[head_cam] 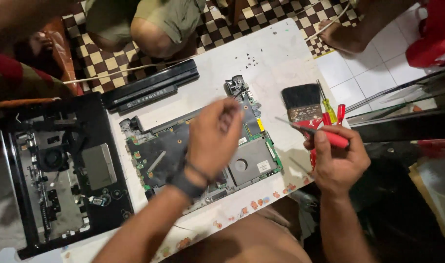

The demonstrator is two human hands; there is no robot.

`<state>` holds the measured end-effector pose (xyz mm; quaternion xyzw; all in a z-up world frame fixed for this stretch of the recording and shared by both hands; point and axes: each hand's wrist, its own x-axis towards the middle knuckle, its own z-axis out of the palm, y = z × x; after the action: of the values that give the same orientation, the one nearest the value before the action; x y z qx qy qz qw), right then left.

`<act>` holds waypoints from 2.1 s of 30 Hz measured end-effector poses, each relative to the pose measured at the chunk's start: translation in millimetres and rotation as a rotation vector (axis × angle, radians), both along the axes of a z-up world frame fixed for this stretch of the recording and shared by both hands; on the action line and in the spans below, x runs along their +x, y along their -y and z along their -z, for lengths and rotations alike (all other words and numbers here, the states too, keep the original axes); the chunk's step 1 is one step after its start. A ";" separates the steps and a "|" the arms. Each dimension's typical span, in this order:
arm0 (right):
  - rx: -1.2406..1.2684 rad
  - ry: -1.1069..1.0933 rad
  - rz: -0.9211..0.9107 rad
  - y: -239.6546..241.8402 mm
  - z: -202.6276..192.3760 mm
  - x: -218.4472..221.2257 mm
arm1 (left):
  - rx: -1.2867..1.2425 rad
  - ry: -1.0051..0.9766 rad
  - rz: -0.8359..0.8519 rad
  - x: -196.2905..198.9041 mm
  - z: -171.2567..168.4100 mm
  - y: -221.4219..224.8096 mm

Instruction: Connecting internal ribbon cables and wires to a laptop motherboard and securing components with a screwdriver.

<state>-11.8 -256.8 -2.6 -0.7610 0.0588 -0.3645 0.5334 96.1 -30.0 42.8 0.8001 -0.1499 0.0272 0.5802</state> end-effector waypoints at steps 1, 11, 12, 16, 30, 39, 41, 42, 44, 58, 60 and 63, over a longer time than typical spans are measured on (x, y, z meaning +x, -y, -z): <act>0.002 0.003 0.004 3.1 -3.9 8.4 | 0.002 0.003 0.004 19.9 7.8 5.6; -0.327 -0.079 -0.090 19.4 -13.9 96.8 | 0.463 0.001 0.061 157.3 74.3 57.9; -0.369 -0.078 -0.103 19.0 -13.8 102.6 | 0.527 -0.025 0.088 160.6 76.9 61.3; -0.410 -0.078 -0.137 16.3 -10.3 114.7 | 0.579 -0.023 0.124 161.3 86.8 66.7; -0.501 0.021 -0.141 16.3 19.0 138.2 | 0.405 -0.013 0.081 141.3 60.9 47.8; -0.523 0.047 -0.167 18.4 18.7 135.2 | 0.208 0.133 -0.086 99.2 48.7 21.1; -0.494 0.023 -0.189 15.1 1.1 119.3 | 0.190 0.110 -0.099 84.9 45.5 18.0; -0.464 -0.004 -0.209 13.2 -7.3 111.7 | 0.173 0.086 -0.109 77.7 44.3 16.1; -0.337 -0.049 -0.225 2.4 -22.0 84.5 | 0.096 -0.070 -0.071 49.1 24.3 10.5; 0.041 -0.220 -0.199 -35.6 -78.8 -17.3 | -0.987 -0.871 0.030 -64.2 -3.8 6.2; 0.004 -0.235 -0.177 -35.3 -75.8 -20.6 | -1.042 -0.907 -0.003 -67.8 -3.6 4.8; 0.015 -0.214 -0.187 -41.6 -80.6 -21.1 | -1.050 -0.904 -0.022 -72.8 -1.9 5.2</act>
<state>-32.9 -215.1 78.0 -0.7936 0.0470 -0.2295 0.5615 23.3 -35.2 44.7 0.3479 0.1476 -0.2339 0.8958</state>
